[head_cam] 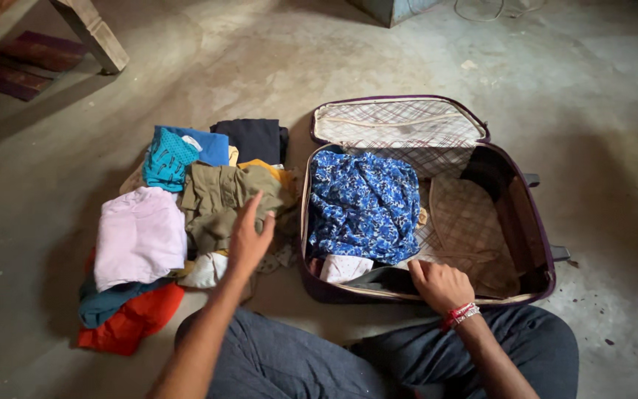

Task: The person sits on the floor and folds various garments, including shirts and pants, into neat stacks. They then place the folded clothes into an open suitcase, arranging them to fit within the compartments.

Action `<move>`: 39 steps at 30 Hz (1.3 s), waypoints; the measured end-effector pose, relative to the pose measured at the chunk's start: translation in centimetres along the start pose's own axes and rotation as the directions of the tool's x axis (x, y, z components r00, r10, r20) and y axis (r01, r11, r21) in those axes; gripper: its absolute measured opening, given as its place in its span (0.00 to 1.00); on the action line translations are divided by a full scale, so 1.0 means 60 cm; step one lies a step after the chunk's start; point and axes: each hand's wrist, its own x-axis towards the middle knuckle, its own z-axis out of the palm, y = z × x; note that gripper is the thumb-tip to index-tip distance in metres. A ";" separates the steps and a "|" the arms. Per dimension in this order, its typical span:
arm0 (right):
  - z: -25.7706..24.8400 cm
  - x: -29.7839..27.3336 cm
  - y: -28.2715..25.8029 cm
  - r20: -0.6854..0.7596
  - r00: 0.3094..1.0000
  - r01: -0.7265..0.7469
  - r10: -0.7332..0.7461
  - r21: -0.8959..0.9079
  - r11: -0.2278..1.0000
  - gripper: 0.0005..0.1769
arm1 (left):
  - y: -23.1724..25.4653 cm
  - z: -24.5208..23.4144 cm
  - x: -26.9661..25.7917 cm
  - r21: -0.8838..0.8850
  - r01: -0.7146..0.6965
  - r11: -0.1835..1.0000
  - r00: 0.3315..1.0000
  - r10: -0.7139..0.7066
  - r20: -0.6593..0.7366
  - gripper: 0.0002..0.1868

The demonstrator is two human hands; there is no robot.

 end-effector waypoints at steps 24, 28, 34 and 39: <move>0.026 -0.003 0.010 -0.097 0.993 0.052 -0.060 -0.087 0.995 0.19 | -0.132 0.067 0.002 0.484 -0.025 0.875 0.999 0.009 0.035 0.45; 0.025 0.002 0.006 0.022 0.994 -0.111 0.110 0.040 0.993 0.11 | -0.136 0.070 0.002 0.492 -0.030 0.870 0.999 0.021 0.024 0.45; 0.022 0.004 0.004 0.045 0.993 -0.107 0.106 0.005 0.994 0.11 | -0.094 0.053 0.007 0.462 0.032 0.886 0.995 -0.072 0.069 0.52; 0.030 0.002 0.006 -0.013 0.999 -0.046 0.046 -0.029 0.999 0.12 | -0.069 0.055 0.013 0.491 0.053 0.869 0.981 -0.138 0.138 0.61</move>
